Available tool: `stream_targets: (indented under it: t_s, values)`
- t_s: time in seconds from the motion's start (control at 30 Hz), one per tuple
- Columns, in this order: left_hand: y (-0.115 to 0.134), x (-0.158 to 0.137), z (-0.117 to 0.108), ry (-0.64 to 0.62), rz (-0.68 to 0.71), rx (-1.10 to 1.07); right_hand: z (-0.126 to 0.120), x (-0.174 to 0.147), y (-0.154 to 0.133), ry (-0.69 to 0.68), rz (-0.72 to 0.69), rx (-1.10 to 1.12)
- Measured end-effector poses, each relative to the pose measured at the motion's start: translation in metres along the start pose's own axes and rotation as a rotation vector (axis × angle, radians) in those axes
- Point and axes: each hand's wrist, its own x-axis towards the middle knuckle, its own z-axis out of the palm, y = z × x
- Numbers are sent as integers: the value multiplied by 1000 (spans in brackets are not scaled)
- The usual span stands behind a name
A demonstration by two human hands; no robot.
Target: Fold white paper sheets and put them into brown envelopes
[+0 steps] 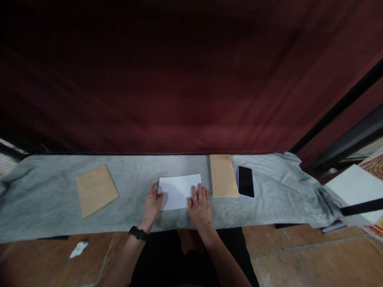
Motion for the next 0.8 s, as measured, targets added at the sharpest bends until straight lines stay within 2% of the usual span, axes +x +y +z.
stream_targets:
  t_s: [0.23,0.4,0.53,0.6,0.67,0.73,0.8]
  values:
    - [-3,7,1,42,117,-23,-1,26,-14,-83,1,55]
    - [-1,2,-1,84,158,143,5,39,-20,-170,-17,65]
    - [9,-7,8,183,275,338,10,37,-20,-144,-19,50]
    - [17,-9,20,154,387,380,11,36,-21,-136,-19,49]
    - [23,-7,34,56,486,392,12,35,-21,-140,-22,49]
    - [23,-3,45,-13,526,413,13,35,-19,-144,-26,48]
    - [19,1,51,-19,533,439,12,37,-16,-141,-19,49]
